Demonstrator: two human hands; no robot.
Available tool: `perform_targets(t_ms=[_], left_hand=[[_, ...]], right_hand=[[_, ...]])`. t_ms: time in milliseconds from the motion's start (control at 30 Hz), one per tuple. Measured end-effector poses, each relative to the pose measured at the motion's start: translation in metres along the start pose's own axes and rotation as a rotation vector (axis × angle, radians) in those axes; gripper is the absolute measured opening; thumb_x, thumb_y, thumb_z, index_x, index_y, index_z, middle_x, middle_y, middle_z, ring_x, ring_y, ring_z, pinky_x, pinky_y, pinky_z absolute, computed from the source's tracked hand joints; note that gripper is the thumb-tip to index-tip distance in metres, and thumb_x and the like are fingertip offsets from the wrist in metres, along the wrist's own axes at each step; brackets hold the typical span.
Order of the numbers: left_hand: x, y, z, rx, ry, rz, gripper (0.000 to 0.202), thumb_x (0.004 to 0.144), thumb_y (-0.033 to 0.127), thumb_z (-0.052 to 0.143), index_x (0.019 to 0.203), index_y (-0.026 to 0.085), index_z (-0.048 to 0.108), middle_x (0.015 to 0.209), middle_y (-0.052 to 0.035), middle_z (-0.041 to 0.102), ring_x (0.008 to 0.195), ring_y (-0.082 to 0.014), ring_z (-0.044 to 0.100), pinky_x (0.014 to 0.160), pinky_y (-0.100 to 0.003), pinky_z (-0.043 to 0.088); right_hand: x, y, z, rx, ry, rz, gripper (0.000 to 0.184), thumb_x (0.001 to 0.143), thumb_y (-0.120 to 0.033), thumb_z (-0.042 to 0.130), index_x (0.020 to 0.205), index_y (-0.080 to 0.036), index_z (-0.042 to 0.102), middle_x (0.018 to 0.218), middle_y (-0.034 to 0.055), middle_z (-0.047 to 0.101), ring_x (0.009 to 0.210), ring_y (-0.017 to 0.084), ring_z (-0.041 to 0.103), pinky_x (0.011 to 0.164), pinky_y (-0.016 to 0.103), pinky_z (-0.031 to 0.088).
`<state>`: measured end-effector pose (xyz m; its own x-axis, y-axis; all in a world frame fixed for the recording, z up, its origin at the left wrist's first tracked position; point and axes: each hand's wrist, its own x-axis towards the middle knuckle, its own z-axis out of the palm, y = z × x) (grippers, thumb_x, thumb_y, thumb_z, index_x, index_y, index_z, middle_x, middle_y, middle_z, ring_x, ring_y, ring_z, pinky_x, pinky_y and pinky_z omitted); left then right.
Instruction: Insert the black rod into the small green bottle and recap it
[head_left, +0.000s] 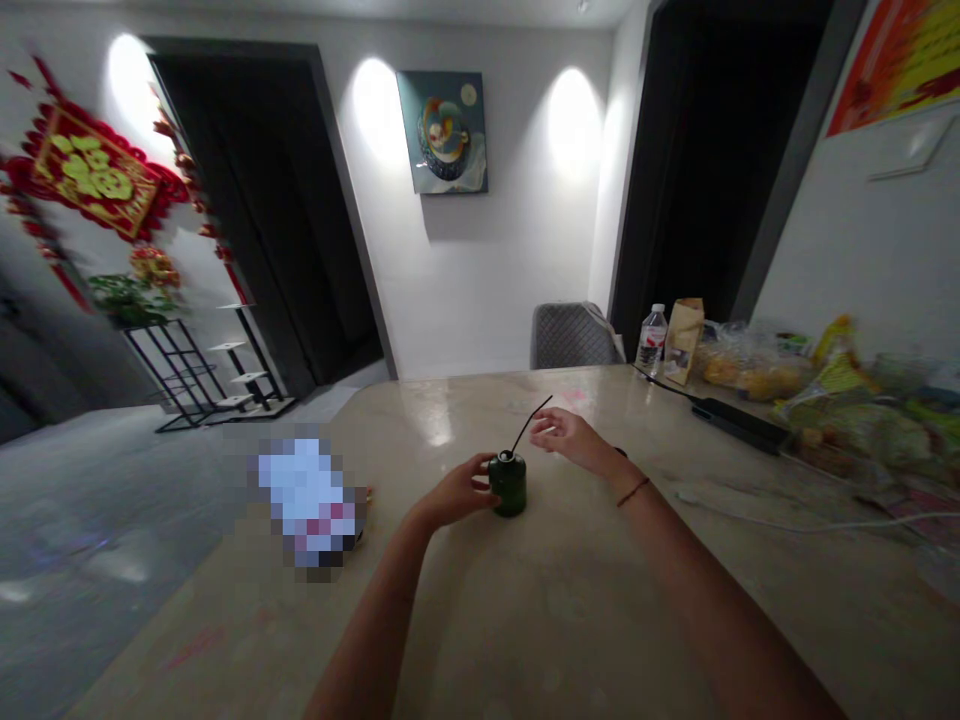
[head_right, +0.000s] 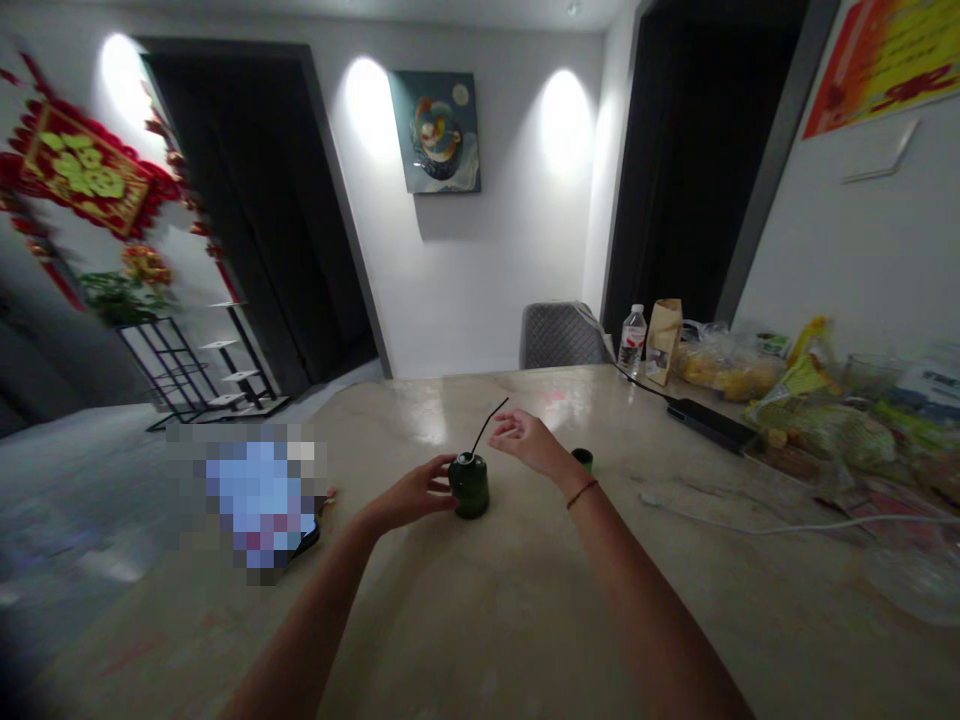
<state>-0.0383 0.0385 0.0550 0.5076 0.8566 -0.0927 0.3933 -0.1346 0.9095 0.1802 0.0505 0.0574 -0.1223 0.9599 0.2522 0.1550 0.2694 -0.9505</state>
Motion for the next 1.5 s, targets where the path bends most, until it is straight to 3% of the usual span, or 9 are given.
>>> perform_targets(t_ms=[100, 200, 333, 500, 700, 867, 1000, 1100, 1500], left_hand=[[0.003, -0.005, -0.003, -0.006, -0.045, 0.046, 0.063, 0.061, 0.0, 0.052, 0.12, 0.019, 0.043, 0.12, -0.011, 0.054, 0.096, -0.0186, 0.058, 0.084, -0.036, 0.045], [0.008, -0.011, -0.004, 0.001, -0.011, 0.092, 0.061, 0.061, -0.006, 0.039, 0.117, 0.016, 0.046, 0.12, -0.0104, 0.054, 0.102, -0.0172, 0.055, 0.088, -0.034, 0.043], [0.014, -0.018, -0.004, 0.005, 0.037, 0.1, 0.059, 0.061, -0.005, 0.034, 0.115, 0.014, 0.048, 0.118, -0.0104, 0.055, 0.105, -0.0173, 0.053, 0.088, -0.033, 0.044], [0.013, -0.016, -0.003, 0.033, 0.027, 0.09, 0.062, 0.057, -0.005, 0.034, 0.112, 0.015, 0.051, 0.117, -0.008, 0.056, 0.104, -0.0173, 0.054, 0.087, -0.033, 0.045], [0.013, -0.017, -0.004, 0.121, 0.083, 0.113, 0.052, 0.062, 0.0, 0.038, 0.109, 0.016, 0.053, 0.115, -0.0071, 0.058, 0.104, -0.0175, 0.054, 0.089, -0.031, 0.044], [0.019, -0.027, -0.007, 0.138, 0.187, 0.159, 0.048, 0.067, 0.005, 0.036, 0.111, 0.014, 0.053, 0.109, -0.0086, 0.062, 0.102, -0.0171, 0.056, 0.094, -0.035, 0.041], [0.02, -0.038, -0.001, 0.242, 0.277, 0.209, 0.055, 0.063, 0.002, 0.031, 0.112, 0.012, 0.054, 0.117, -0.0082, 0.058, 0.11, -0.0151, 0.051, 0.1, -0.032, 0.035], [0.019, -0.046, 0.007, 0.406, 0.342, 0.143, 0.056, 0.063, 0.003, 0.031, 0.115, 0.012, 0.053, 0.121, -0.0085, 0.055, 0.115, -0.0169, 0.047, 0.102, -0.031, 0.031], [0.017, -0.05, 0.021, 0.695, 0.34, 0.066, 0.054, 0.07, 0.006, 0.035, 0.122, 0.014, 0.046, 0.125, -0.0082, 0.052, 0.115, -0.0167, 0.046, 0.101, -0.028, 0.03]], right_hand=[[-0.004, 0.013, 0.01, -0.004, -0.187, 0.05, 0.058, 0.055, -0.028, 0.075, 0.105, -0.016, 0.048, 0.102, 0.0088, 0.057, 0.086, 0.015, 0.059, 0.076, 0.03, 0.048], [-0.009, 0.023, 0.023, -0.008, -0.361, 0.076, 0.071, 0.049, -0.026, 0.078, 0.111, -0.018, 0.045, 0.114, 0.01, 0.053, 0.099, 0.02, 0.055, 0.083, 0.033, 0.046], [-0.012, 0.034, 0.038, 0.01, -0.424, 0.041, 0.075, 0.048, -0.023, 0.078, 0.114, -0.018, 0.045, 0.114, 0.0078, 0.055, 0.105, 0.022, 0.052, 0.09, 0.036, 0.041], [-0.012, 0.045, 0.046, 0.005, -0.379, -0.042, 0.075, 0.047, -0.021, 0.078, 0.115, -0.017, 0.046, 0.115, 0.0075, 0.056, 0.109, 0.023, 0.05, 0.094, 0.038, 0.038], [-0.017, 0.048, 0.047, -0.038, -0.334, -0.063, 0.075, 0.047, -0.02, 0.077, 0.116, -0.018, 0.047, 0.116, 0.0071, 0.056, 0.109, 0.023, 0.05, 0.095, 0.039, 0.037], [-0.019, 0.046, 0.047, -0.041, -0.339, -0.08, 0.072, 0.048, -0.021, 0.077, 0.115, -0.019, 0.048, 0.114, 0.0056, 0.058, 0.106, 0.023, 0.052, 0.093, 0.037, 0.039], [-0.019, 0.05, 0.049, -0.103, -0.26, -0.032, 0.067, 0.049, -0.022, 0.075, 0.111, -0.017, 0.051, 0.104, 0.0052, 0.062, 0.096, 0.022, 0.057, 0.086, 0.037, 0.043], [-0.016, 0.056, 0.051, -0.166, -0.194, -0.026, 0.064, 0.049, -0.024, 0.074, 0.109, -0.017, 0.053, 0.1, 0.0049, 0.063, 0.091, 0.021, 0.058, 0.082, 0.036, 0.044], [-0.001, 0.069, 0.058, -0.279, 0.016, -0.032, 0.063, 0.05, -0.028, 0.073, 0.109, -0.018, 0.051, 0.1, 0.0068, 0.063, 0.09, 0.022, 0.058, 0.08, 0.034, 0.045]])
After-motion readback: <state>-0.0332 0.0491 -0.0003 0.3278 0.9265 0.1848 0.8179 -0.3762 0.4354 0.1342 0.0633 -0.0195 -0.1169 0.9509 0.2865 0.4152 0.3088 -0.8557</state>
